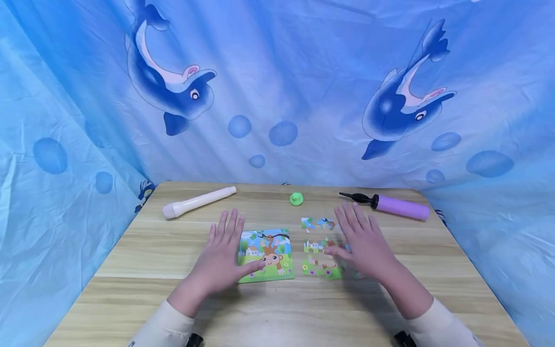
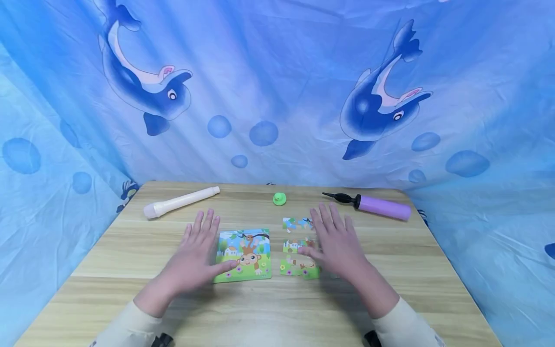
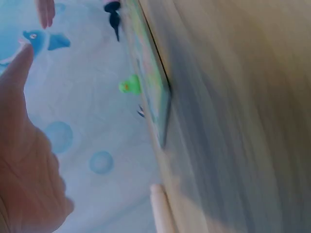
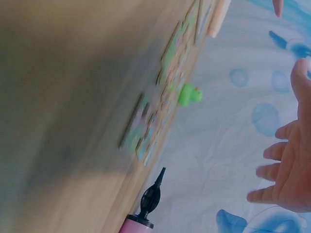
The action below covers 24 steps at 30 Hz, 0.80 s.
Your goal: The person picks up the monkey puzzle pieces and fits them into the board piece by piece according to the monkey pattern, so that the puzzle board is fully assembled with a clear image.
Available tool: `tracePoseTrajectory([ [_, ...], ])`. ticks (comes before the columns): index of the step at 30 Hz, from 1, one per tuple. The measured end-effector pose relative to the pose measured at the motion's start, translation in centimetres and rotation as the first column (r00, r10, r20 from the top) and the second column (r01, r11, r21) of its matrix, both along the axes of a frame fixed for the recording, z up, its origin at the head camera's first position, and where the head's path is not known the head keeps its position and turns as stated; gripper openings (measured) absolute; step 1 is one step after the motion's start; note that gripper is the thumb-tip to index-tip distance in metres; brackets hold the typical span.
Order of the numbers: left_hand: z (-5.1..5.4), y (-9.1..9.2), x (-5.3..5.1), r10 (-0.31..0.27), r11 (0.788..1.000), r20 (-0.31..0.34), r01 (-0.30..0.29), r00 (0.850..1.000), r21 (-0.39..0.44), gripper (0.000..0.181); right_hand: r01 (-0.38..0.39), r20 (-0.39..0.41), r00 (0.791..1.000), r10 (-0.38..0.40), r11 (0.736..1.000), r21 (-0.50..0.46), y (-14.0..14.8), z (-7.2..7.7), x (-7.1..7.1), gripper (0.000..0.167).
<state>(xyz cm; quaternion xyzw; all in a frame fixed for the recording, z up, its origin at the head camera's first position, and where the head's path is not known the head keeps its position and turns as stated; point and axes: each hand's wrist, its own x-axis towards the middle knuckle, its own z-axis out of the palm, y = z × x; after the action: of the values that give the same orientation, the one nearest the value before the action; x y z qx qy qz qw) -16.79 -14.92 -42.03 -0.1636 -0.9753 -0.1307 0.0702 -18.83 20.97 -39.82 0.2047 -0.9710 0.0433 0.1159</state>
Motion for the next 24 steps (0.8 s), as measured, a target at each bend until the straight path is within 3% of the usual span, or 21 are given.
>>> tracePoseTrajectory([
  [6,-0.8,-1.7,-1.2,-0.049,0.999,0.158,0.047,0.986,0.014,0.115,-0.098,0.083,0.991,0.102,0.994,-0.053,-0.1,0.1,-4.4,0.085],
  [9,-1.2,-2.2,-1.6,-0.077,0.997,0.217,0.080,0.973,-0.005,0.112,-0.127,0.167,0.976,0.139,0.989,-0.078,-0.4,-0.3,-6.6,0.073],
  [14,-1.8,-2.5,-2.1,-0.090,0.991,0.289,0.115,0.953,-0.070,0.108,-0.173,0.278,0.944,0.177,0.984,-0.036,-1.2,-1.9,-9.7,0.057],
  [19,-2.2,-2.5,-2.3,-0.107,0.985,0.318,0.144,0.942,-0.095,0.107,-0.210,0.329,0.921,0.209,0.977,-0.032,-2.2,-3.3,-11.7,0.049],
  [24,-2.4,-2.3,-2.4,-0.113,0.981,0.349,0.160,0.930,-0.108,0.104,-0.244,0.336,0.910,0.242,0.969,-0.035,-3.3,-4.0,-12.7,0.038],
])
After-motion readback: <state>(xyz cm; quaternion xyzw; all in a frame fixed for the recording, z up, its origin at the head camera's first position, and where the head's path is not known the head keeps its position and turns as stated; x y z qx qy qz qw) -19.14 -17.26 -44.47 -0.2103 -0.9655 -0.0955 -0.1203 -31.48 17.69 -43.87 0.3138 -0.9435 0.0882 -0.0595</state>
